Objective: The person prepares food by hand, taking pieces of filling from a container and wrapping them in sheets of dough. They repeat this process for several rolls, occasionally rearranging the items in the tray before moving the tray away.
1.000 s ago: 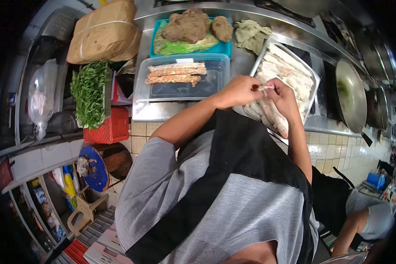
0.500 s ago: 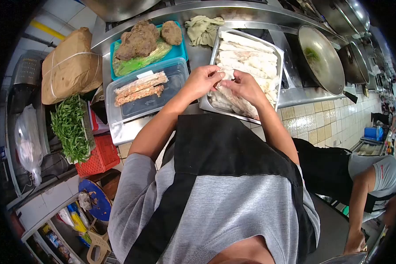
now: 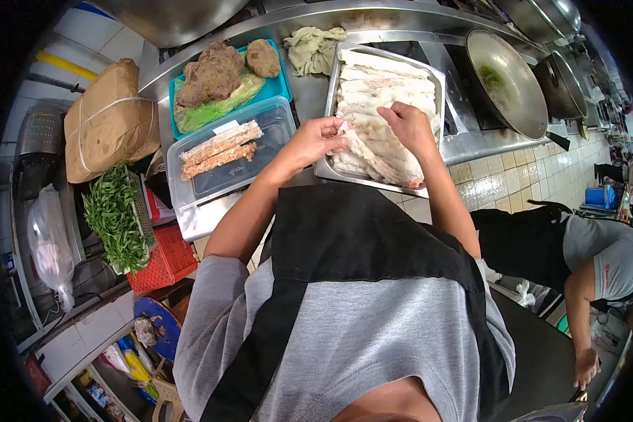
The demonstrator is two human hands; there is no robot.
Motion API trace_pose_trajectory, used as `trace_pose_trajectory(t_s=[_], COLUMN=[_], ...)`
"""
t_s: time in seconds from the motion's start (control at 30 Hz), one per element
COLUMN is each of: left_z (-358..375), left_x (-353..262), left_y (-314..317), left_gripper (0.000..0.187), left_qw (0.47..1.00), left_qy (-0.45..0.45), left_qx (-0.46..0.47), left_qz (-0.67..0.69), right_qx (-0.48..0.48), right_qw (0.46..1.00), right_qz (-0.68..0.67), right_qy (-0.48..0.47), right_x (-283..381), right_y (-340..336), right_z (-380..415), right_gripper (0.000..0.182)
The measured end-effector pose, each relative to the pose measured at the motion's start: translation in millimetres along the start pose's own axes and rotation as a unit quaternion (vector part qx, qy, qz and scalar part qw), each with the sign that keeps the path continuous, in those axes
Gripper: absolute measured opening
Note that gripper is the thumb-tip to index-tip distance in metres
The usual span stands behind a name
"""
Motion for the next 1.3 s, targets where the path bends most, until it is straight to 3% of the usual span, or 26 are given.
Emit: trace_pose_trajectory(t_s=[0.13, 0.17, 0.3, 0.43, 0.53, 0.63, 0.73, 0.83, 0.93, 1.03, 1.13, 1.3], left_z=[1.5, 1.5, -1.1, -4.6, 0.6, 3.7, 3.4, 2.3, 2.7, -0.6, -4.9, -27.1], left_x=[-1.1, -1.8, -10.2, -0.2, -2.2, -7.8, -16.3, -28.6, -36.5, -45.2, -45.3, -16.7], left_y=[-4.1, -4.1, -2.3, -13.8, -11.3, -5.2, -11.0, -3.4, -1.0, -0.5, -0.9, -16.0], left_gripper=[0.035, 0.034, 0.029, 0.022, 0.019, 0.018, 0.017, 0.018, 0.018, 0.019, 0.017, 0.02], left_qw=[1.0, 1.0, 1.0, 0.999, 0.993, 0.992, 0.985, 0.971, 0.953, 0.919, 0.928, 0.984], left_qy=[0.016, 0.017, 0.006, -0.016, -0.055, -0.035, 0.057, 0.066, 0.046, 0.112, 0.049, -0.011], left_qx=[0.009, 0.004, -0.011, -0.045, -0.035, -0.024, -0.107, -0.082, -0.079, -0.095, -0.073, -0.045], left_qz=[0.023, 0.017, 0.006, -0.004, -0.103, -0.118, -0.12, -0.213, -0.288, -0.367, -0.362, -0.175], right_qx=[-0.022, 0.055, 0.089, 0.083, 0.079, 0.077, 0.145, 0.21, 0.15, 0.131, 0.112, 0.046], right_qw=[0.98, 0.984, 0.99, 0.989, 0.99, 0.987, 0.977, 0.96, 0.968, 0.97, 0.98, 0.987], right_qz=[-0.072, -0.099, 0.021, -0.015, -0.045, -0.083, -0.115, -0.142, -0.084, -0.036, -0.1, -0.001], right_qy=[-0.184, -0.14, -0.109, -0.121, -0.107, -0.111, -0.111, -0.116, -0.185, -0.204, -0.134, -0.154], right_x=[33.4, 35.3, 55.6, 49.8, 40.5, 29.7, 30.5, 23.2, 27.4, 30.0, 36.0, 56.5], right_y=[6.4, 18.8, 35.7, 32.4, 23.7, 21.8, 28.1, 43.4, 40.2, 42.4, 33.1, 33.5], right_z=[27.5, 31.5, 46.1, 43.4, 38.6, 31.9, 29.9, 21.1, 19.5, 18.4, 25.1, 37.7], right_gripper=[0.023, 0.031, 0.047, 0.044, 0.042, 0.039, 0.034, 0.029, 0.028, 0.026, 0.026, 0.029])
Point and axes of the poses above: each hand's wrist, its own z-axis away from the middle knuckle, its own y-axis out of the palm, x = y × z, the point moved 8 cm from there along -z, towards the middle knuckle, and after that the axes turned 10 degrees about x, right-handed, at the moved point
